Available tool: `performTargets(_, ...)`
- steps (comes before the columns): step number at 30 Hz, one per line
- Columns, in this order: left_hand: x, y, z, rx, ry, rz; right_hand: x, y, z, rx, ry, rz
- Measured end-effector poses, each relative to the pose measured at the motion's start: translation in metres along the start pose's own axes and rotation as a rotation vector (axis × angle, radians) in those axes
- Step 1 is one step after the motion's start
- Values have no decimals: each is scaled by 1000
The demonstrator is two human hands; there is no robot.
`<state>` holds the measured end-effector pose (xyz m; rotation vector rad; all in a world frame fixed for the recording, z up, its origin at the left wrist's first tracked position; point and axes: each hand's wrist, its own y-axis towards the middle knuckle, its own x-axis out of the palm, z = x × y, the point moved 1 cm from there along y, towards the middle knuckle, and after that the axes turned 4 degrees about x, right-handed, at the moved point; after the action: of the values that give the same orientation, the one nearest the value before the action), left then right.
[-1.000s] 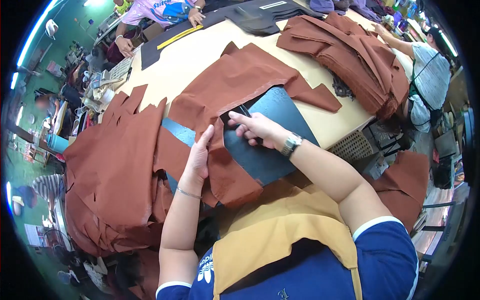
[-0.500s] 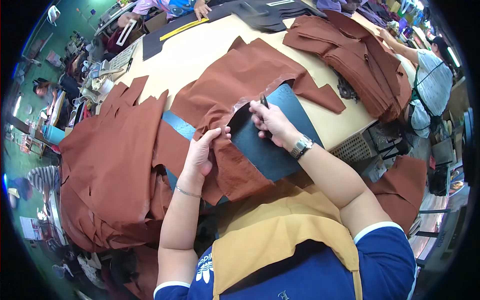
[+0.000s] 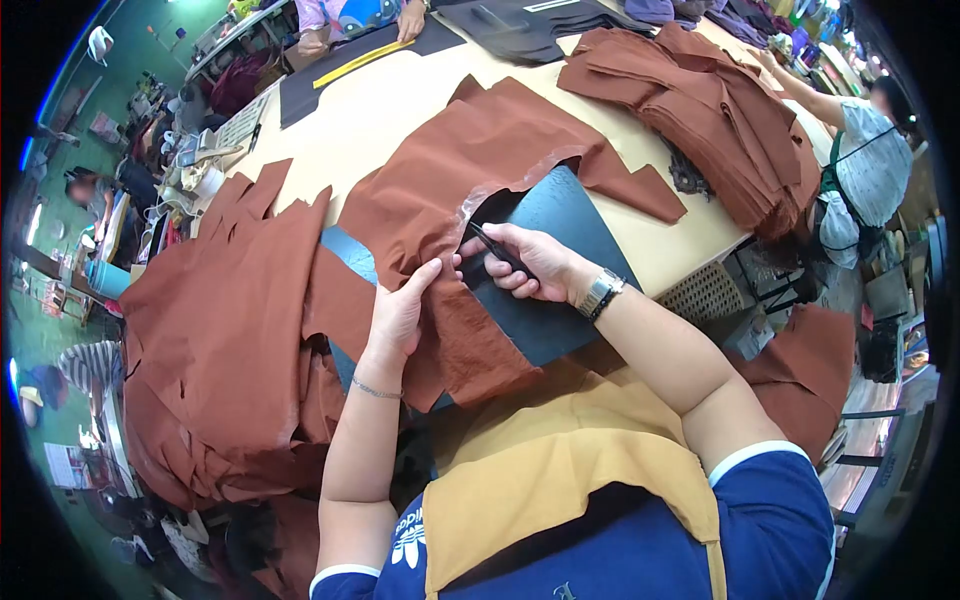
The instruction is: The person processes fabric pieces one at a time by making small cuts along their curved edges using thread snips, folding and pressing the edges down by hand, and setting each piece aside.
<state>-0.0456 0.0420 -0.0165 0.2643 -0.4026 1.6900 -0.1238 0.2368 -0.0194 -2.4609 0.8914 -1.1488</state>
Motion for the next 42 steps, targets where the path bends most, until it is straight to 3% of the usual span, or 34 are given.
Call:
performTargets(16,-1,3,-6,113,87,-5,1,5,0,-80,-102,89)
performTargets(29,3,0,-6,179,132,18,-5,11,2,-42,-42,-9)
performTargets(36,2,-2,-2,61,131,49,0,7,2,18,-23,-4)
performTargets(42,-5,0,-8,55,102,93,5,1,4,-74,-94,64)
